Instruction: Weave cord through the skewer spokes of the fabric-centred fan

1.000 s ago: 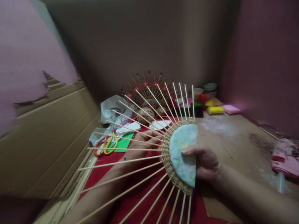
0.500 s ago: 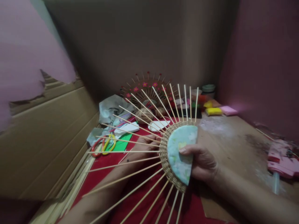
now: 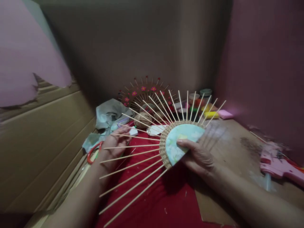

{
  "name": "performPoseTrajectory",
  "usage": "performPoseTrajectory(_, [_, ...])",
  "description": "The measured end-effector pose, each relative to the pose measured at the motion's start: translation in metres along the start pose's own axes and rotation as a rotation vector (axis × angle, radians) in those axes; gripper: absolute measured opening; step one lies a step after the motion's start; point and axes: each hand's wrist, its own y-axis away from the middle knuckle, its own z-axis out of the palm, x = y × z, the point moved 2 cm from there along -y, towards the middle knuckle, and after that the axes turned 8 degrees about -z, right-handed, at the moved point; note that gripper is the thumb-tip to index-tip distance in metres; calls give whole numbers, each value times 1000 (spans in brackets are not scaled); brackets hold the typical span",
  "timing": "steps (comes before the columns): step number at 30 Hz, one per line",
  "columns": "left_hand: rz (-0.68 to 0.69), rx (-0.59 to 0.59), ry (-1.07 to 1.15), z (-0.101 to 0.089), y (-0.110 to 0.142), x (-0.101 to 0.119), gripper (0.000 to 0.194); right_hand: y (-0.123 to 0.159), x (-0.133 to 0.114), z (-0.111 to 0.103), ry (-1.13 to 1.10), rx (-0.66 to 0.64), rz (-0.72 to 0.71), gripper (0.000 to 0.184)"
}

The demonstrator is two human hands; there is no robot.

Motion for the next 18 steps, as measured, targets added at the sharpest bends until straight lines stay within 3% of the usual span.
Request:
performPoseTrajectory(1, [-149,60,140,-13,-8,5,12,-1,0,-1,-4,9,-16,36])
performPoseTrajectory(2, [-178,97,177,-26,-14,13,14,-2,0,-1,-9,11,-30,36])
performPoseTrajectory(5, [-42,327,355,-57,-18,37,18,-4,1,-1,-11,-7,-77,43])
performPoseTrajectory(7, [57,372,374,-57,-7,48,17,-4,3,0,6,-15,-105,47])
performPoseTrajectory(9, [227,264,253,-36,14,52,14,-3,6,2,26,-8,-126,50])
performPoseTrajectory(12, [441,12,-173,13,51,44,20,3,10,6,49,3,-141,54])
performPoseTrajectory(14, [461,-191,-341,42,69,33,28,7,13,10,51,-19,-141,54])
performPoseTrajectory(18, [416,-279,-517,65,76,23,24,12,16,17,30,-70,-131,52])
